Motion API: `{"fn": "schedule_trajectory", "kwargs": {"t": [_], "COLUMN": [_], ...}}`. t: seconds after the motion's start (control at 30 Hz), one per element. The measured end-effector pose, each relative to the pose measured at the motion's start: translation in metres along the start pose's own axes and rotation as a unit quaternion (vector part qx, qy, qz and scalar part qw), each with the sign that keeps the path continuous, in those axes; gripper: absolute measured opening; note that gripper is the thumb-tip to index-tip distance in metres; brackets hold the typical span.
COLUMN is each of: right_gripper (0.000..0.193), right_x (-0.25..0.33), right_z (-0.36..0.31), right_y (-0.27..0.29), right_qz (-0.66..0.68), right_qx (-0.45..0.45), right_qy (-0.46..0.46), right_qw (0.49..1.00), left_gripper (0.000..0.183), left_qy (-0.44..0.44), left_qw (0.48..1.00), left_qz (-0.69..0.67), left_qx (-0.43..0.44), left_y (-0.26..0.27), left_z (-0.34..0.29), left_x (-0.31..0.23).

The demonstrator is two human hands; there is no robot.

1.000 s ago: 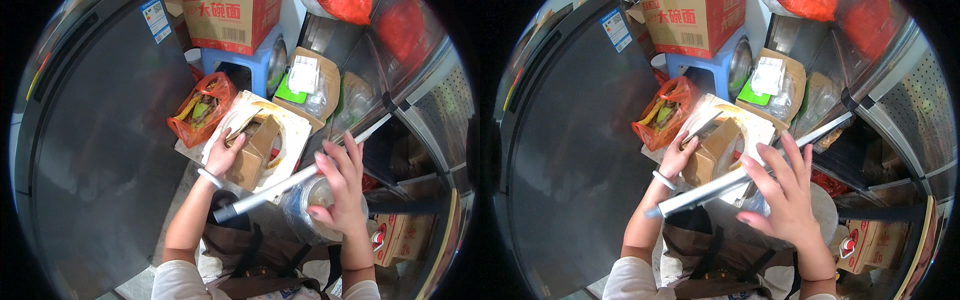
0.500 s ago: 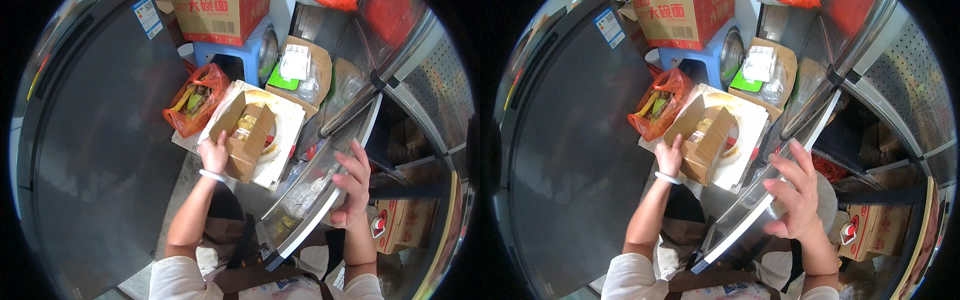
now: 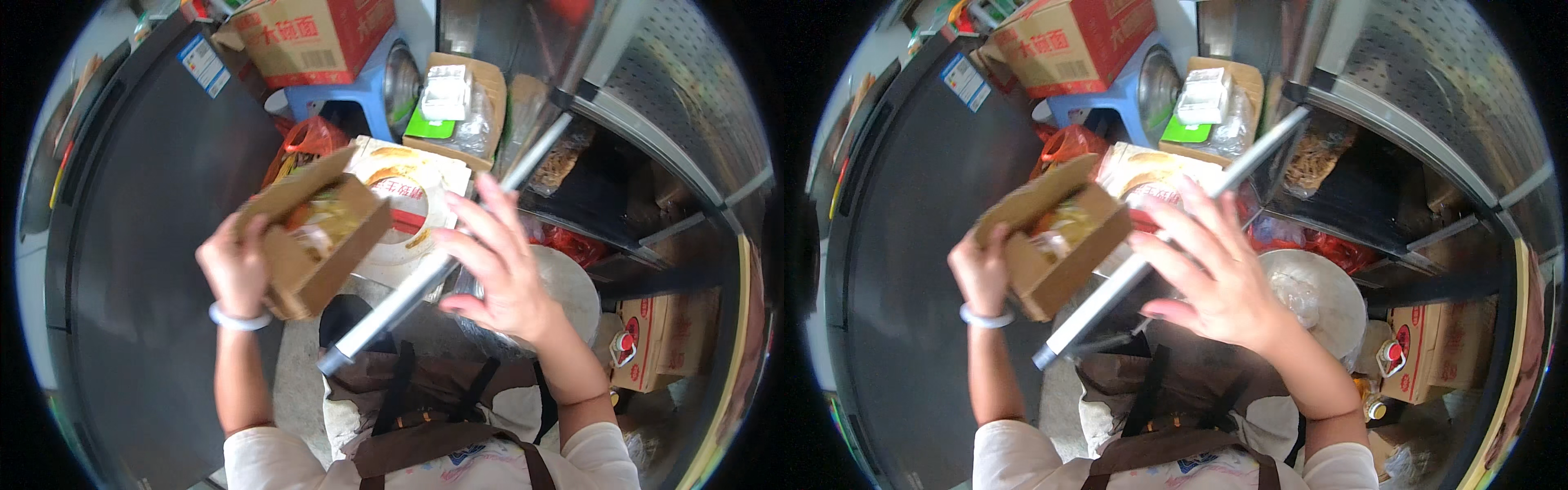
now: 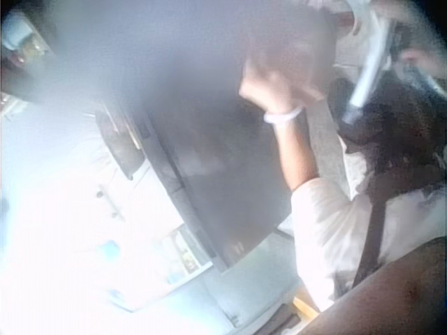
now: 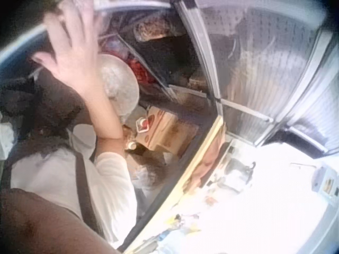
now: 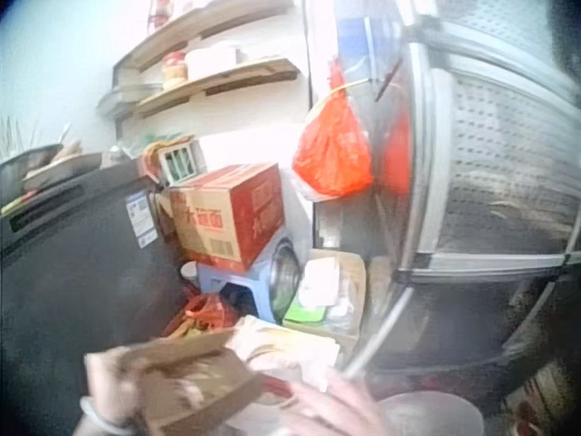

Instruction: The person removes a package from a cabinet, opens a plastic bag of food using scissors, and organizes various frozen food items inside a chest freezer. They then handle skewered food items on a tray and place them into a large pot of simmering broth.

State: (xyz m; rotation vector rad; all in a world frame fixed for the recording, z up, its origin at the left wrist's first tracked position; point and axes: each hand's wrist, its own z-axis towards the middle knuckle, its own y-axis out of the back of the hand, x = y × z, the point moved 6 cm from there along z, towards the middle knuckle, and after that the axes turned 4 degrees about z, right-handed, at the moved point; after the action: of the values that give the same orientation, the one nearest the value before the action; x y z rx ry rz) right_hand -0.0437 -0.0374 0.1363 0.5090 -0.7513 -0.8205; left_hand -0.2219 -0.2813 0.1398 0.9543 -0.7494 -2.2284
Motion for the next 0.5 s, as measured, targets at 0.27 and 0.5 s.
{"fn": "schedule_trajectory", "kwargs": {"t": [0.27,0.5], "right_gripper": [0.076,0.09], "right_x": [0.008,0.109], "right_z": [0.032,0.102], "right_y": [-0.003,0.058], "right_qz": [-0.022,0.738], "right_qx": [-0.029,-0.061], "right_qy": [-0.063,-0.44], "right_qw": [0.997,0.508], "left_gripper": [0.024,0.032], "left_qy": [-0.031,0.127], "left_qw": [0.985,0.978], "left_qz": [0.093,-0.033], "left_qx": [-0.139,-0.164], "left_y": [0.208,0.249], "left_z": [0.054,0.076], "left_x": [-0.068,-0.169]}}
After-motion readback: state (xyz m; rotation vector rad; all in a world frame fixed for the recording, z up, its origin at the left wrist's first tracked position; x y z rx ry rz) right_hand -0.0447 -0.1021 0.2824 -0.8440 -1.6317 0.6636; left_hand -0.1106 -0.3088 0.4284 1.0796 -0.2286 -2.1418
